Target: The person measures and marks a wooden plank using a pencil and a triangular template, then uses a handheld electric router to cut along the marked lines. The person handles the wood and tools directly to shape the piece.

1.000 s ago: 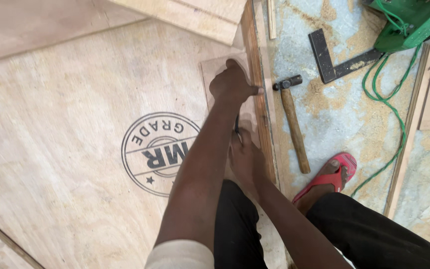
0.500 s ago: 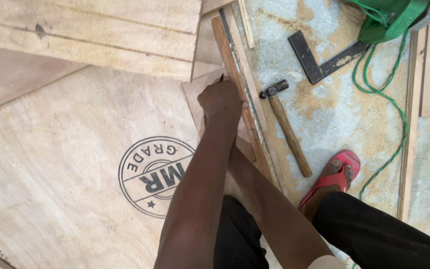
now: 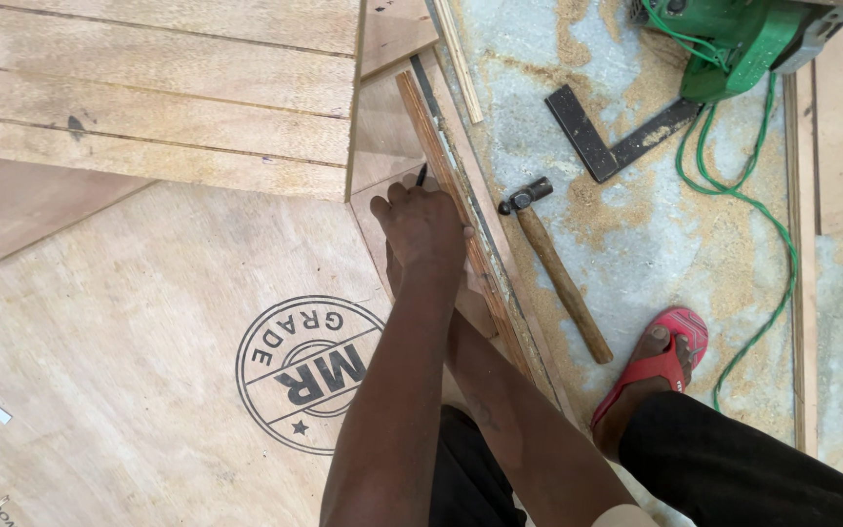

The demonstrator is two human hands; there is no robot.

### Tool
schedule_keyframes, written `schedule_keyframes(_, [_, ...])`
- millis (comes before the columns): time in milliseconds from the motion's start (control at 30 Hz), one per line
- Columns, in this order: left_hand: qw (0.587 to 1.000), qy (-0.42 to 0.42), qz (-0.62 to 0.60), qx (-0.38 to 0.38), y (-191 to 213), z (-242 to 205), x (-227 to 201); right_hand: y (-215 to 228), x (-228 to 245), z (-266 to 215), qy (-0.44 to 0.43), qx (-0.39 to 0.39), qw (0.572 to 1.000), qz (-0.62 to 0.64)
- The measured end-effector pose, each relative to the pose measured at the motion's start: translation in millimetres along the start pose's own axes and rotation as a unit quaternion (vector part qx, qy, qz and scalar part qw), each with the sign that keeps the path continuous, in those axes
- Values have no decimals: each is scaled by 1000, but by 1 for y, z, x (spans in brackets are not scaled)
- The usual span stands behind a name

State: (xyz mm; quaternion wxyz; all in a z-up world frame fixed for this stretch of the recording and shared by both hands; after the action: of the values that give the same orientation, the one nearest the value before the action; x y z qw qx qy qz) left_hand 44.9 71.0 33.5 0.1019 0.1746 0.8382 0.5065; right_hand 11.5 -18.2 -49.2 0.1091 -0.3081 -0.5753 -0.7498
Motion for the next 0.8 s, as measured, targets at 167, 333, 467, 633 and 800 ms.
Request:
schedule_keyframes(167, [1000,-2,-5,-5,-3,0,-2,1,1,0,-1,3,1000,-1])
schedule_keyframes(333, [1000,-12,0,-27,-7,0,-6,2,-2,0,-3,2,1000,-2])
schedule_keyframes(467, [999,-13,13,-32,-4,1,-5,0,0,1,-3,2,1000,-2])
schedule_keyframes(633, [1000,-20,15,-13,-1,2,-5,0,1,5,-1,1,1000,-2])
schedule_keyframes(800, [999,-25,26,-29,-2,5,-8,-1,-3,8,-6,-3,1000,3])
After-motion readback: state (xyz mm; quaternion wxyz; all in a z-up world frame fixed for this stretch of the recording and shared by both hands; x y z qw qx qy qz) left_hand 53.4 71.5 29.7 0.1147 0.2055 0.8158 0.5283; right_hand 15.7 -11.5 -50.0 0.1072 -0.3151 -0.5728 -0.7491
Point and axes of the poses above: each hand's wrist, its own z-axis towards the middle knuckle, its own y-axis out of the back of the hand, x = y × z, the point moved 5 cm from there along z, towards the middle knuckle, and after that the axes turned 8 degrees about -x, right-handed, at the moved point
